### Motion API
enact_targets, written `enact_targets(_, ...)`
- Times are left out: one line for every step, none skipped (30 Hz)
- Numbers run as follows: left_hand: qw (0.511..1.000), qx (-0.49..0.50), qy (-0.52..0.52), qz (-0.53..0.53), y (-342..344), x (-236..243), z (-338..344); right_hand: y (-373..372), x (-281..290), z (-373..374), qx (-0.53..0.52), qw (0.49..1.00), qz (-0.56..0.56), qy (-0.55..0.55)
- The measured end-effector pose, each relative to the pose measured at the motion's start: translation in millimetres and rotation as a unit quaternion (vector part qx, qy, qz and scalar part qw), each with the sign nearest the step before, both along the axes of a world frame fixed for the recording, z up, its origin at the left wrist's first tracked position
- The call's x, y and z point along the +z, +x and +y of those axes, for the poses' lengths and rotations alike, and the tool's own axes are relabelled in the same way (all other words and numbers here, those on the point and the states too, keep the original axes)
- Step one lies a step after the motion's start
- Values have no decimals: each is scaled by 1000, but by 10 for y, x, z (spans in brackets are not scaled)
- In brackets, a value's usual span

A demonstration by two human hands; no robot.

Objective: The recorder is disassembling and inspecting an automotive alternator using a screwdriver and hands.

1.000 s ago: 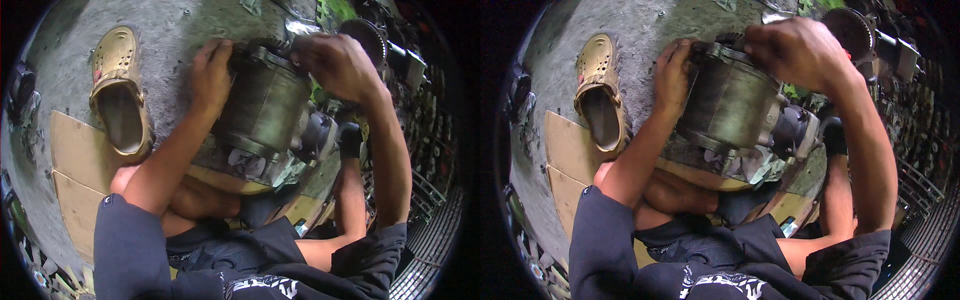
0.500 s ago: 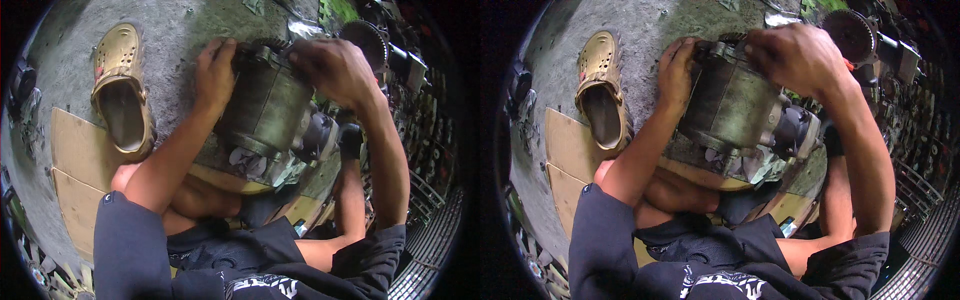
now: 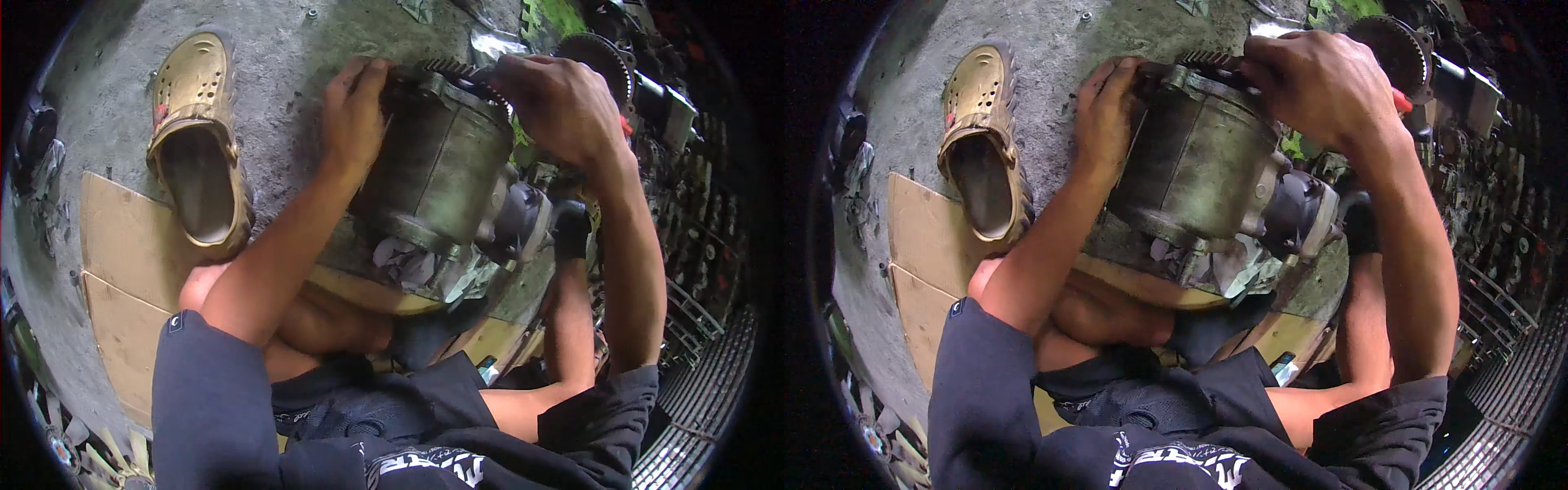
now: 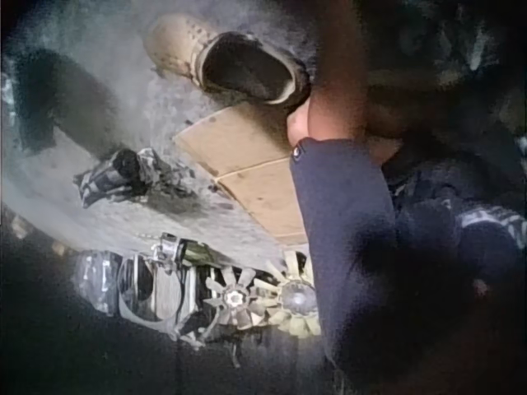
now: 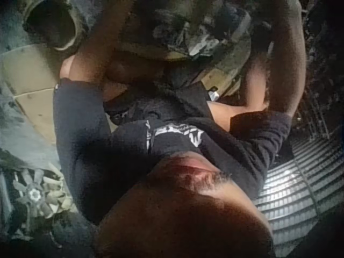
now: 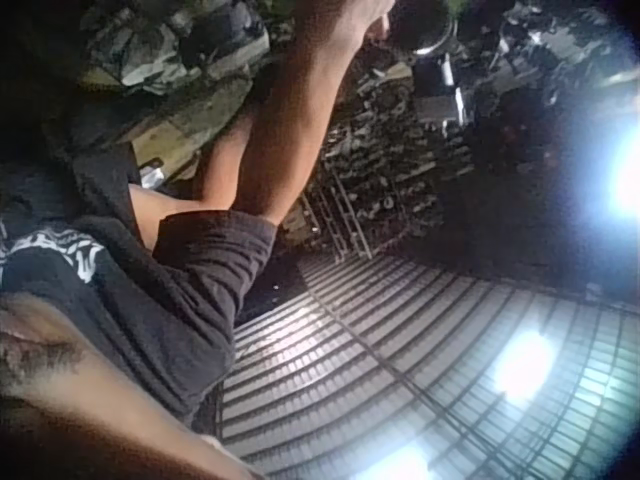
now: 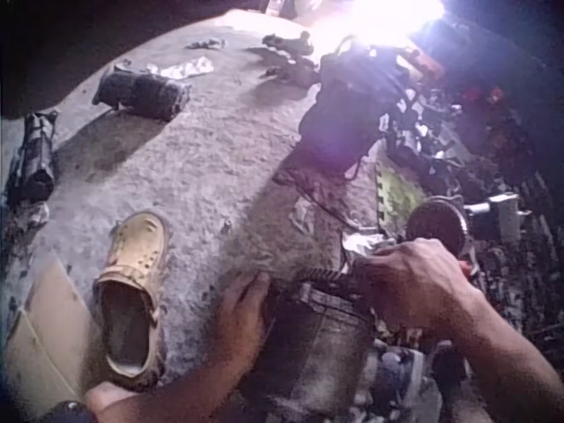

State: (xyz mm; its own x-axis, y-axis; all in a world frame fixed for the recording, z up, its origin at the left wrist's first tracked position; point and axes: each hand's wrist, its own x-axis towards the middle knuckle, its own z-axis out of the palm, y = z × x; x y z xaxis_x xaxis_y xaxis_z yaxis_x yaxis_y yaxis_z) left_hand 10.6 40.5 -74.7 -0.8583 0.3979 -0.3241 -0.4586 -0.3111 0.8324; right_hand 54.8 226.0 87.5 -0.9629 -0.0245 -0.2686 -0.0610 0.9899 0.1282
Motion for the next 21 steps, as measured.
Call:
enact_targets(1000,8,20,4,1,-2,1,4,-9,11,1,998,14,-67)
enact_targets(1000,19,12,-4,1,-6,3,3,-23,21,26,997,12,-75)
enact_targets(1000,16,6,9,3,-15,7,14,-34,27,37,997,9,-71)
enact_targets(1000,7,-11,13,4,-29,13,27,-46,26,52,996,-19,-76)
enact_targets(1000,5,1,17,12,-45,20,29,-51,38,20,1000,-2,-20)
enact_targets(1000,10,-24,-4,13,-67,30,29,-56,43,15,1000,18,-5)
enact_targets(998,16,-49,-24,9,-87,37,44,-51,44,35,997,33,-54)
enact_targets(998,19,-50,-23,5,-108,46,58,-41,41,32,994,42,-98)
enact_targets(997,30,-75,-9,-2,-128,57,68,-41,37,33,995,30,-93)
enact_targets(995,27,-94,-23,3,-144,70,78,-35,35,37,995,21,-90)
enact_targets(995,36,-95,0,1,-156,76,92,-31,29,44,995,17,-91)
enact_targets(998,21,-56,1,3,-160,82,97,-27,25,35,996,11,-83)
enact_targets(999,17,-34,5,-1,-158,81,104,-26,16,31,996,27,-80)
enact_targets(1000,8,-19,7,2,-148,76,95,-30,13,9,997,28,-66)
enact_targets(998,36,-52,-9,8,-132,72,121,-18,-5,54,992,33,-106)
enact_targets(996,52,-74,-25,15,-113,64,114,-24,-11,45,993,38,-100)
enact_targets(994,63,-87,-28,7,-99,46,121,-14,-20,31,997,33,-68)
enact_targets(997,25,-72,-12,2,-84,33,122,-19,-28,1,999,19,-27)
enact_targets(999,-5,-51,0,-4,-72,27,121,-5,-30,-12,1000,17,-5)
enact_targets(998,-12,-55,8,-6,-61,23,123,-6,-38,-5,1000,5,-9)
enact_targets(999,-10,-52,10,-5,-53,20,123,-2,-43,14,998,22,-49)
